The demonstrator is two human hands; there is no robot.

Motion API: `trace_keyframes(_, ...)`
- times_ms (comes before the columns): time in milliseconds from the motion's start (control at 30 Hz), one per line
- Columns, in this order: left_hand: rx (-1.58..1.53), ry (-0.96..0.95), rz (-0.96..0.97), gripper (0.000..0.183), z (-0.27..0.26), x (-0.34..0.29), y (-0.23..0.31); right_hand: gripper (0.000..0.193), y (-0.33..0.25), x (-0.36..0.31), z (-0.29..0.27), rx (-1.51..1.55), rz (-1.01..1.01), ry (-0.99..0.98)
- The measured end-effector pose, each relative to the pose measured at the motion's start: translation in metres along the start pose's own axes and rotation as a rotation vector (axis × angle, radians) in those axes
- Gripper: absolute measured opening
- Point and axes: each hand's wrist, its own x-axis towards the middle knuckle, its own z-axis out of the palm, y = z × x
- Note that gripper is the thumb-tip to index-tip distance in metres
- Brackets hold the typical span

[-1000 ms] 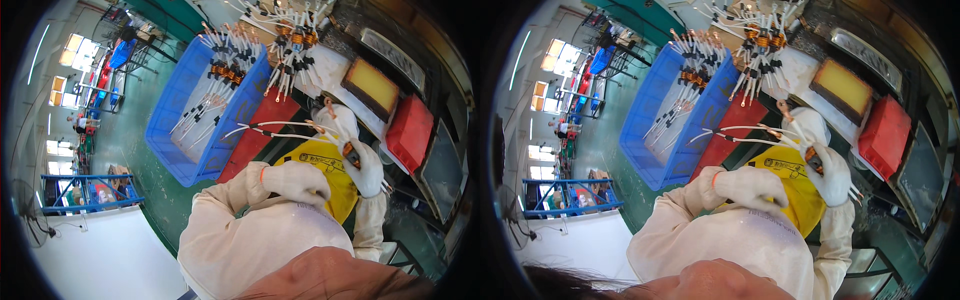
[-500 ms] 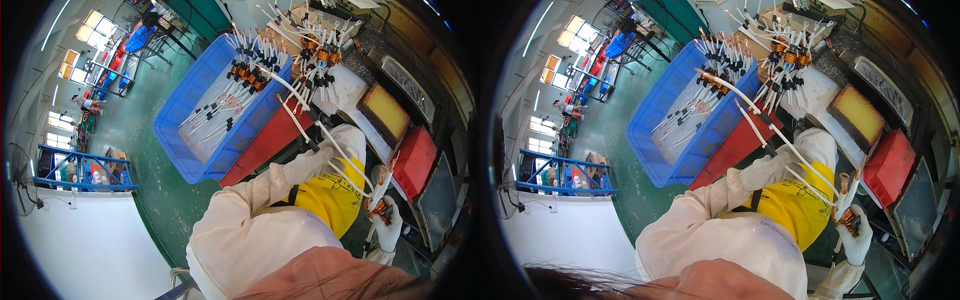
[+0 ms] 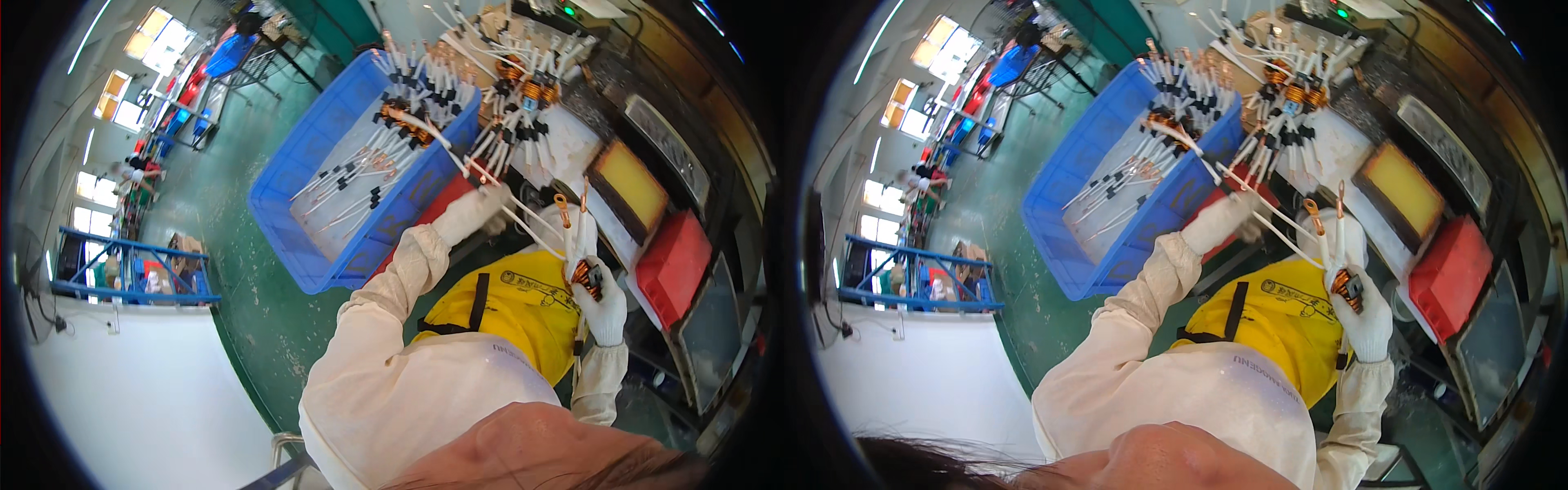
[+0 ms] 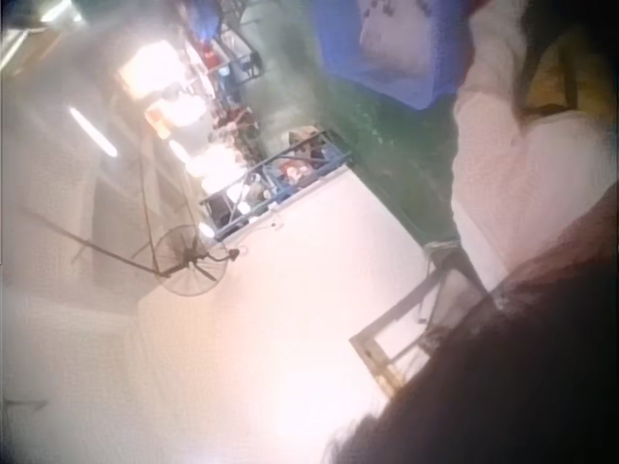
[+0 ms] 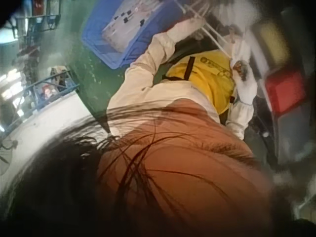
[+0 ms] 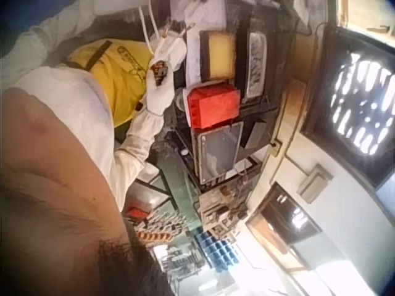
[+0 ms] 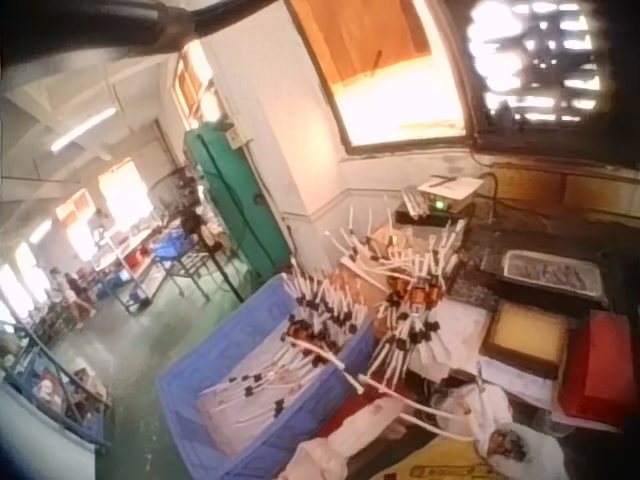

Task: Soldering terminals of an electronic component by dipping them into a solder pot.

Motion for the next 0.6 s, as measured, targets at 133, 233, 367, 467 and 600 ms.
trace_keyframes(133, 0.199, -0.271, -0.116, 0.033, 0.003, -0.04, -0.007, 0.05, 0.009, 0.001, 0.012, 0.024, -0.051, 0.033)
trace_keyframes(233, -0.055, -0.203, 0.17, 0.044, 0.031, -0.044, 0.003, 0.05, 0.013, 0.002, 0.016, -0.015, -0.066, 0.006)
trace_keyframes(367, -0.286, -0.227, 0.386, 0.056, 0.077, -0.01, 0.009, 0.058, 0.027, -0.001, 0.029, -0.033, -0.097, 0.003)
trace_keyframes(467, -0.552, -0.169, 0.282, 0.026, 0.108, 0.02, 0.0, 0.059, 0.006, -0.002, 0.032, -0.186, -0.141, -0.035)
trace_keyframes(600, -0.685, -0.046, 0.176, 0.026, 0.13, 0.05, -0.016, 0.059, 0.003, -0.005, 0.039, -0.221, -0.124, 0.057)
